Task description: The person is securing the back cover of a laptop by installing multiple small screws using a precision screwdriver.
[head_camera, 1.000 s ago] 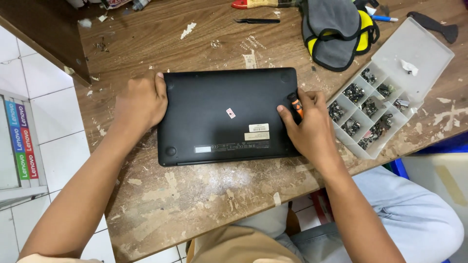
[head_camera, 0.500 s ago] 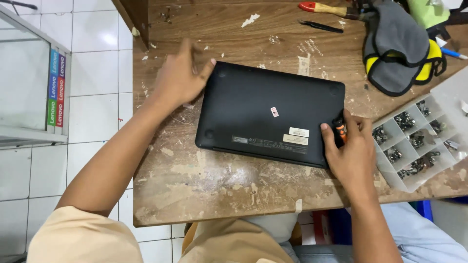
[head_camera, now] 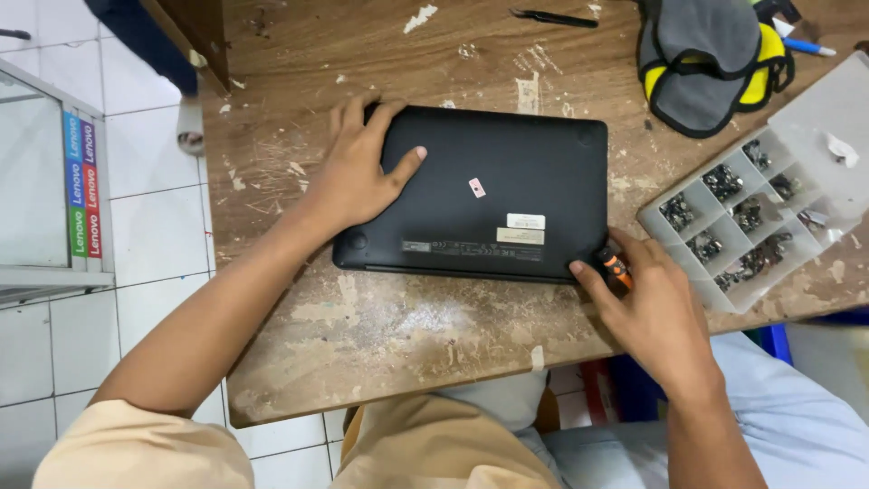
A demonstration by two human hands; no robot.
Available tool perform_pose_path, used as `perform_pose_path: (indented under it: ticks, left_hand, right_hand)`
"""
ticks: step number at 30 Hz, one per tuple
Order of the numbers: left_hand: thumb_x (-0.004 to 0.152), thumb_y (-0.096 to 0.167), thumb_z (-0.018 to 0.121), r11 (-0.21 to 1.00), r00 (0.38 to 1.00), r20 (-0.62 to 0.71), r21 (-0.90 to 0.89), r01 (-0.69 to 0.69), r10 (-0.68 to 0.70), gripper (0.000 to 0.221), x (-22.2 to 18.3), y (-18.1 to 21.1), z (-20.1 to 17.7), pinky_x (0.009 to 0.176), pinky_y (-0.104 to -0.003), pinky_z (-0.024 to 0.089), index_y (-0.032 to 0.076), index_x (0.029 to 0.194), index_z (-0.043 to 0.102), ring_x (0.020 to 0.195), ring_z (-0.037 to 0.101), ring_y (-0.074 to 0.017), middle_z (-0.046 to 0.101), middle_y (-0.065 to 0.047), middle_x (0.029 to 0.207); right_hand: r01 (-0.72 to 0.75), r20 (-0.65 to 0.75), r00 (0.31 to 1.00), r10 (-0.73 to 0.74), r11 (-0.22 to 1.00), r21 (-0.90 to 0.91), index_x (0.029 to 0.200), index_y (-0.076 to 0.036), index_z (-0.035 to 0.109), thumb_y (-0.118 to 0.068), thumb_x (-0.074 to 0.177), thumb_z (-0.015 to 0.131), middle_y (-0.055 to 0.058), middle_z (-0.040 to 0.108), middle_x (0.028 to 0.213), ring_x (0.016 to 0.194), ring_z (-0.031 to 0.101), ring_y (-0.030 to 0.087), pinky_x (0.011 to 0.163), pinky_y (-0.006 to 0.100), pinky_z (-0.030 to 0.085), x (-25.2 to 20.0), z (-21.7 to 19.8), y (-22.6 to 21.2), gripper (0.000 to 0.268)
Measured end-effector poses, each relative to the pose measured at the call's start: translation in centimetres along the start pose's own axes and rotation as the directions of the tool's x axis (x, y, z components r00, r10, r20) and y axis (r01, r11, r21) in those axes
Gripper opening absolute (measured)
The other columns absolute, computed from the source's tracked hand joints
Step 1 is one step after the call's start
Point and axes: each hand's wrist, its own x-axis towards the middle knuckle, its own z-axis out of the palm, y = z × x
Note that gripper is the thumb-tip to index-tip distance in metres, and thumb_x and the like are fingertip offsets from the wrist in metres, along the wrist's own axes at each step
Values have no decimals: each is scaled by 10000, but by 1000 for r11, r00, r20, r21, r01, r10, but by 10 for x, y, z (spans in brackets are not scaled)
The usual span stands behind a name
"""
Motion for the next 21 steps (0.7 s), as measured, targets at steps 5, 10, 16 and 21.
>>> perform_pose_path:
  ticks: [5, 10, 16, 21]
  left_hand:
    - [1060, 440, 680, 999, 998, -57, 40, 17, -15, 603, 1, 12, 6, 1132, -749, 369, 97, 1541, 560, 1460, 280, -503, 429, -272, 1472]
    - [1055, 485, 655, 995, 997, 8, 75, 70, -71, 688, -12, 40, 2, 1123, -705, 368, 99, 1605, 508, 1392, 329, -497, 402, -294, 1485]
    - [1043, 561, 616, 974, 993, 107, 224, 21, -45, 788, -9, 75, 6, 1238, -713, 174, 59, 1629, 454, 1499, 279, -556, 332, -345, 1588]
    - [992, 447, 736, 942, 819, 503, 27, -334, 275, 813, 26, 134, 9, 1263, -747, 48, 80, 1645, 420, 1595, 209, -509, 303, -322, 1667]
  right_hand:
    - [2, -27, 1000, -2, 1000, 23, 1499, -47, 649, -464, 981, 685, 197, 693, 1429, 1298, 654, 399, 1059, 497, 487, 3, -7, 28, 667]
    - [70, -36, 997, -66, 988, 140, 1431, -56, 677, -350, 985, 714, 128, 731, 1252, 1203, 692, 335, 1022, 437, 490, -5, -12, 43, 536]
    - [137, -94, 990, -105, 869, 475, 874, -10, 660, -175, 1072, 650, 92, 567, 1036, 1112, 821, 161, 502, 234, 447, -21, -59, 60, 258]
    - [231, -400, 914, 68, 723, 651, 1203, 118, 637, -113, 1195, 530, 216, 663, 877, 758, 794, 368, 726, 430, 735, -17, -82, 89, 254]
